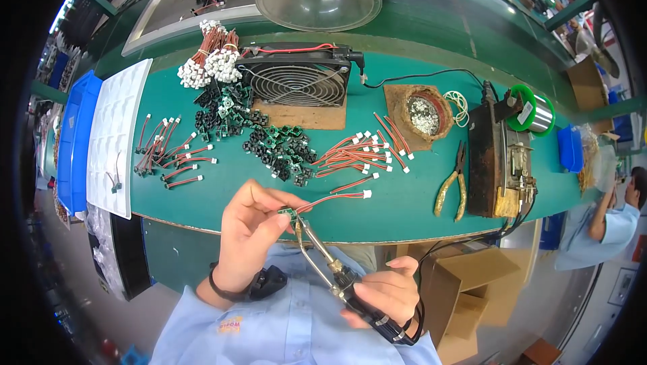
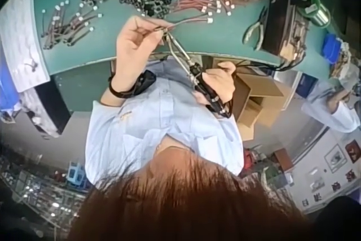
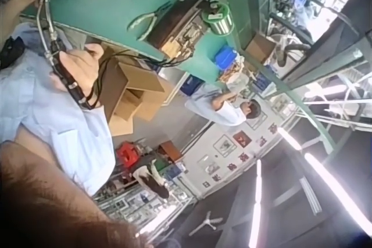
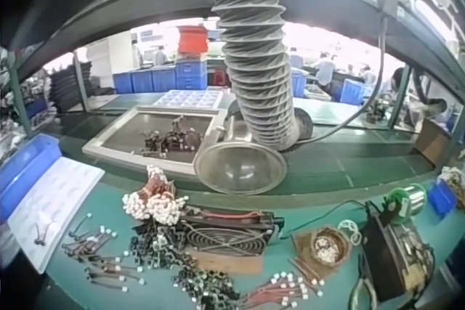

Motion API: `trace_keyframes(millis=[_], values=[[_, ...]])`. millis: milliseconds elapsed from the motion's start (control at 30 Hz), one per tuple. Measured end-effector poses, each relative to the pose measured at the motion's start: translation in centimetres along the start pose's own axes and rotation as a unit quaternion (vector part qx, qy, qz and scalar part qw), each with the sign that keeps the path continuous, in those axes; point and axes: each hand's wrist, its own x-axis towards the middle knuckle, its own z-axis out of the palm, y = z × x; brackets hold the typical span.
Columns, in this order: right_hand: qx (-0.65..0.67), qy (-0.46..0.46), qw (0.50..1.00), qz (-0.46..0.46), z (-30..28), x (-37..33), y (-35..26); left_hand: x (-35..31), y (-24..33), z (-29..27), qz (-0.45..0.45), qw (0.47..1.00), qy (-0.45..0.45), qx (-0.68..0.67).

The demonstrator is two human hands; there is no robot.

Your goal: The person solders wires to circuit boards using a soldering iron and then trims the excess wire with pliers. This process is repeated for several assemblies, which are then set aside on the table.

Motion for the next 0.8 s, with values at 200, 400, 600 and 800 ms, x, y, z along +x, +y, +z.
trace_keyframes(millis=[200,400,600,800], values=[[-0.009,0.009,1.0,-0.013,0.0,-0.6,0.4,0.1,0.0,-0.1,-0.001,1.0,0.002,0.008],[-0.017,0.141,0.99,0.014,0.5,-1.9,0.9,0.1,0.3,0.0,-0.022,1.0,0.009,-0.011],[0.155,0.283,0.942,0.092,1.6,-2.3,0.9,0.1,0.3,-0.3,-0.058,0.998,0.025,-0.017],[0.355,0.299,0.876,0.128,0.8,-2.4,1.0,0.3,0.2,-0.3,-0.048,0.998,0.011,-0.025]])
